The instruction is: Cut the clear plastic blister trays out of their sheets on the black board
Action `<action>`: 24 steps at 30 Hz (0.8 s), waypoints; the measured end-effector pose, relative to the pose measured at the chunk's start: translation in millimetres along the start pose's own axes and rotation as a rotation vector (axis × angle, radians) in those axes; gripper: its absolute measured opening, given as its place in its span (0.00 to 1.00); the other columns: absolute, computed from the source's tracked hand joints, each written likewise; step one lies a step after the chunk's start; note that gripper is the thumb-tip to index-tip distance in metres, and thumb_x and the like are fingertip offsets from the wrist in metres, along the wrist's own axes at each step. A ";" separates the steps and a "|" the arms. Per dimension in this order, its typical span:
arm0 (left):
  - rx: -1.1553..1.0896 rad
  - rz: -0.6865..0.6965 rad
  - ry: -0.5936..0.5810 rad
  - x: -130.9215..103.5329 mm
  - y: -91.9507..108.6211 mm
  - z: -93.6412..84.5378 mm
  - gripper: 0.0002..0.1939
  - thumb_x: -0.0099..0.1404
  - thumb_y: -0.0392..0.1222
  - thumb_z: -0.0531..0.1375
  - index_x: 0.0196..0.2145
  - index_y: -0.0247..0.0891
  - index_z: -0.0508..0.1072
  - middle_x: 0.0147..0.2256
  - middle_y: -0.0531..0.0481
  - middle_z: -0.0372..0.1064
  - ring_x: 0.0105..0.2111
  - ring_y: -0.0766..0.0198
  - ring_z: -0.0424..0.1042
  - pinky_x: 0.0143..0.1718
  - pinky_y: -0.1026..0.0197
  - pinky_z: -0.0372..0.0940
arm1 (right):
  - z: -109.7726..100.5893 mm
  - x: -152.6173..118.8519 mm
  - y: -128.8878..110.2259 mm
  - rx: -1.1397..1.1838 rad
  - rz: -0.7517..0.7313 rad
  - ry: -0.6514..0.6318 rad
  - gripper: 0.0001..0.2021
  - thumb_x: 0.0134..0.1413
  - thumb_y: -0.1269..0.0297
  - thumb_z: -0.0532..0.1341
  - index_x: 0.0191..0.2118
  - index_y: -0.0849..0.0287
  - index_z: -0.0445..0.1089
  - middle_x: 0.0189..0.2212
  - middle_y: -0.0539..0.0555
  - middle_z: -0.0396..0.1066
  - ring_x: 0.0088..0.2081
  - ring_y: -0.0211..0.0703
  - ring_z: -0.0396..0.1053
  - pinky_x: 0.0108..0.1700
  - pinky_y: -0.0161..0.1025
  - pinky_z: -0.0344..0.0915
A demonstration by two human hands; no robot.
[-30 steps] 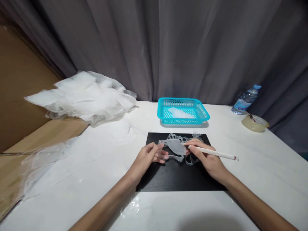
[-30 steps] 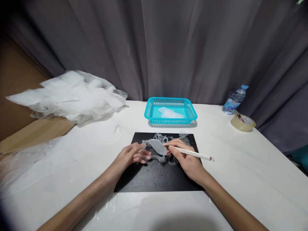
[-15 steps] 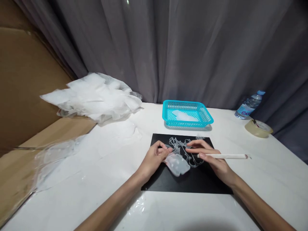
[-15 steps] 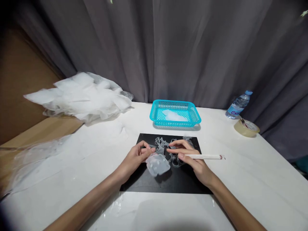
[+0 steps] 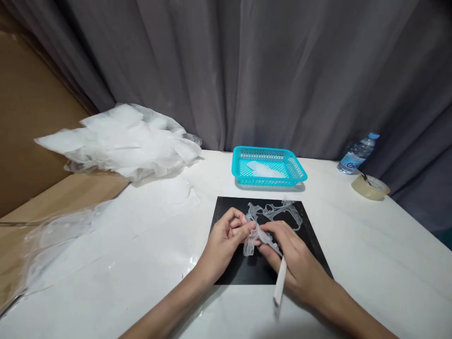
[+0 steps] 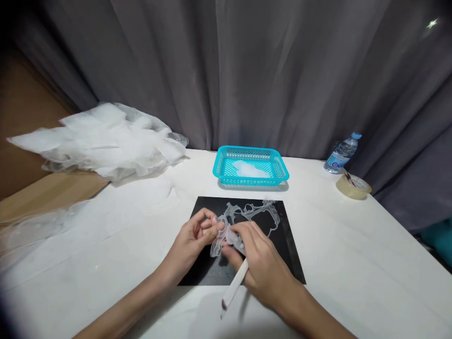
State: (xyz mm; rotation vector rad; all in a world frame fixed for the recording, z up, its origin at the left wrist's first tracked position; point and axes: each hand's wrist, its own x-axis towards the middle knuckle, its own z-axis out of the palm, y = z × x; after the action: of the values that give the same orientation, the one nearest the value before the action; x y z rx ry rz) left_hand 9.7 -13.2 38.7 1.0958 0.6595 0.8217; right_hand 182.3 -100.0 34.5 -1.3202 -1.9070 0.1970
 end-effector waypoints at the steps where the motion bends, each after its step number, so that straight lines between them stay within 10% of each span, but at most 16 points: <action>1: 0.016 0.017 0.004 0.0 -0.8 -0.3 0.23 0.62 0.54 0.72 0.34 0.39 0.64 0.27 0.59 0.69 0.25 0.71 0.69 0.31 0.65 0.70 | -1.3 0.1 -0.9 -0.028 -0.012 -0.016 0.12 0.74 0.58 0.58 0.56 0.59 0.65 0.45 0.60 0.76 0.46 0.53 0.75 0.52 0.51 0.74; 12: 0.194 -0.035 -0.048 2.1 -6.0 -7.9 0.20 0.60 0.49 0.74 0.33 0.38 0.67 0.26 0.60 0.63 0.24 0.73 0.63 0.27 0.69 0.62 | -2.9 3.3 12.1 0.152 0.143 -0.034 0.14 0.76 0.65 0.52 0.43 0.57 0.75 0.36 0.54 0.76 0.37 0.47 0.70 0.43 0.43 0.66; 24: 0.337 -0.146 0.055 4.0 -5.1 -22.9 0.17 0.52 0.43 0.72 0.29 0.39 0.67 0.21 0.61 0.64 0.20 0.69 0.68 0.23 0.66 0.67 | -14.4 6.9 64.7 0.358 0.661 0.394 0.22 0.68 0.43 0.56 0.32 0.57 0.67 0.26 0.48 0.62 0.29 0.42 0.59 0.33 0.38 0.58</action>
State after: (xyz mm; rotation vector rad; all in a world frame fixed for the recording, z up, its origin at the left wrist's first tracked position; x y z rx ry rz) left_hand -5.3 0.3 26.1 1.3138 0.9368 0.6295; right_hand 237.8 -69.6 13.6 -1.5537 -1.0077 0.5376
